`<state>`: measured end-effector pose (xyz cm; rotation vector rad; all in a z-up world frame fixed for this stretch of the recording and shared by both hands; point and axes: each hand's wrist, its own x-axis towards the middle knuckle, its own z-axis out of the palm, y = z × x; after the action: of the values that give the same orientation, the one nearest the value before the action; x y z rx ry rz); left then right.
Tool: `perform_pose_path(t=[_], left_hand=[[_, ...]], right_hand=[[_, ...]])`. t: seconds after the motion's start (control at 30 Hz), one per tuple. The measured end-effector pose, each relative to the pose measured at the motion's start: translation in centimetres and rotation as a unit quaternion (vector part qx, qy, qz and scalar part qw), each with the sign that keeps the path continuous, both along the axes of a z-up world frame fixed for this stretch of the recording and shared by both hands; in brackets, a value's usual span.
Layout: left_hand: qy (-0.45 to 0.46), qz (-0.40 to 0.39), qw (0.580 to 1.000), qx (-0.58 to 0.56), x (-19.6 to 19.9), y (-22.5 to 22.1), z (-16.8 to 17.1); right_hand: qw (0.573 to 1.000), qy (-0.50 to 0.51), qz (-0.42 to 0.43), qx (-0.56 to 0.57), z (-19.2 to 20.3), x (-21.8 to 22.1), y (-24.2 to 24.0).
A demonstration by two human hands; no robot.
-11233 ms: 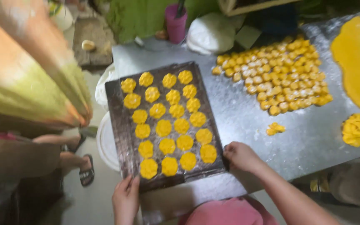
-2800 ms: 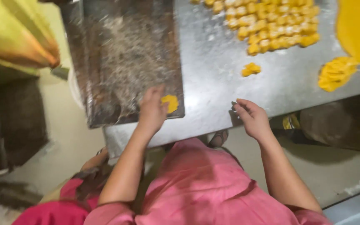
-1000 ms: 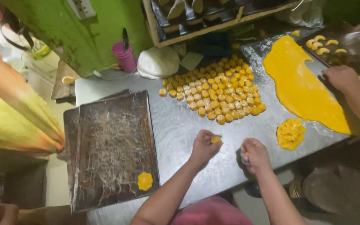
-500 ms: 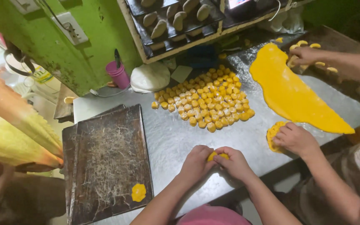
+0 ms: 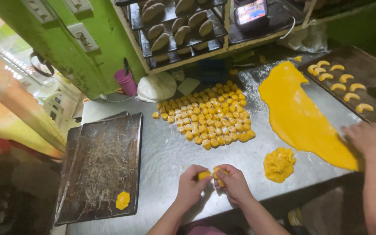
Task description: Shaping small pieces of yellow dough and arranging them on a baking tray
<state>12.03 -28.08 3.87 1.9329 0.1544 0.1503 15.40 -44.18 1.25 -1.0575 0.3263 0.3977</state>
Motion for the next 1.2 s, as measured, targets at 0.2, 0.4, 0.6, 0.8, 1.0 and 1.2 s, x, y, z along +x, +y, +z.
perform_pose_path(t=[0.2, 0.4, 0.6, 0.8, 1.0, 1.2], left_hand=[[0.084, 0.149, 0.852, -0.495, -1.1, 1.8, -1.1], [0.146, 0.185, 0.844, -0.482, -2.4, 2.3, 0.7], [0.159, 0.181, 0.842, -0.484, -2.9, 5.7, 0.2], [0.126, 0.13, 0.829, -0.529, -3.8, 8.7, 3.5], [-0.148, -0.09, 0.949, -0.265, -3.8, 7.2, 3.3], [-0.297, -0.248, 0.899, -0.206, -5.4, 8.8, 4.3]], right_hand=[[0.991, 0.05, 0.027, 0.118, -2.0, 1.3, -1.8], [0.988, -0.068, 0.01, -0.14, -1.2, 2.2, -0.4], [0.69, -0.37, 0.116, -0.612, -3.2, 3.7, -0.2], [0.675, -0.357, 0.213, -0.61, -3.5, 0.0, 3.7], [0.926, -0.201, 0.068, -0.311, 7.6, -7.8, 15.8], [0.835, -0.446, -0.085, -0.311, 11.9, -8.5, 16.4]])
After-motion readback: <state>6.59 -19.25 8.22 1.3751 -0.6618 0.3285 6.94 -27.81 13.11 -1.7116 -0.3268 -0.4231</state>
